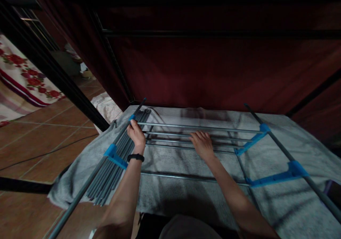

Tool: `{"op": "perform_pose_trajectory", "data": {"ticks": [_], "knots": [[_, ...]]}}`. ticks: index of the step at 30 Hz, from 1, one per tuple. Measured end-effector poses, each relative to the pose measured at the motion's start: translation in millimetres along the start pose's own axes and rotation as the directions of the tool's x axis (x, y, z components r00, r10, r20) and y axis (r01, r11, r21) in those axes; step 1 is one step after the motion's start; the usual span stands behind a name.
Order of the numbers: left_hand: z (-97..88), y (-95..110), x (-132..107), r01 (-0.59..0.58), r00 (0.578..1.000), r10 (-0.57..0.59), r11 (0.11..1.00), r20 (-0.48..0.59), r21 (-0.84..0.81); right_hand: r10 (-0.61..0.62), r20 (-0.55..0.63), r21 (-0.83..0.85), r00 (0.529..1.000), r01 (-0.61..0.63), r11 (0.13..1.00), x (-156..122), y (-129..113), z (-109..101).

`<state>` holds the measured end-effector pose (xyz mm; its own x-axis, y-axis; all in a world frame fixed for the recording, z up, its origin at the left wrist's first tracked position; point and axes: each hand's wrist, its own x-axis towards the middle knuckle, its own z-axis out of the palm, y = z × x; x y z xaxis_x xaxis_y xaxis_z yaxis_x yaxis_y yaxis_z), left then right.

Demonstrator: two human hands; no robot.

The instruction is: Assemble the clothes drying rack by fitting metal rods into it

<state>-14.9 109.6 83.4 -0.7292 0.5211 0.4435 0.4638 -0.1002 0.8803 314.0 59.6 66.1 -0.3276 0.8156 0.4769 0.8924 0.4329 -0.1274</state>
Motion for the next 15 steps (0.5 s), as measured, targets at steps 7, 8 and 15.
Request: {"op": "perform_pose_trajectory", "data": {"ticks": [7, 8, 15], "knots": [[-5.4, 7.4, -2.4, -0.013, 1.0, 0.013, 1.0, -0.002, 0.016, 0.004, -0.207, 0.095, 0.978, 0.017, 0.995, -27.6, 8.4, 9.7], [-5.8, 8.8, -2.6, -0.003, 1.0, 0.003, 1.0, 0.002, 0.015, 0.018, -0.243, 0.111, 0.97, 0.009, 0.994, -34.5, 12.4, 10.9], [-5.8, 10.5, -2.5, -0.006, 1.0, 0.006, 0.999, -0.015, 0.04, 0.235, -0.385, 0.235, 0.892, -0.152, 0.96, -92.2, 48.5, 15.2]]}}
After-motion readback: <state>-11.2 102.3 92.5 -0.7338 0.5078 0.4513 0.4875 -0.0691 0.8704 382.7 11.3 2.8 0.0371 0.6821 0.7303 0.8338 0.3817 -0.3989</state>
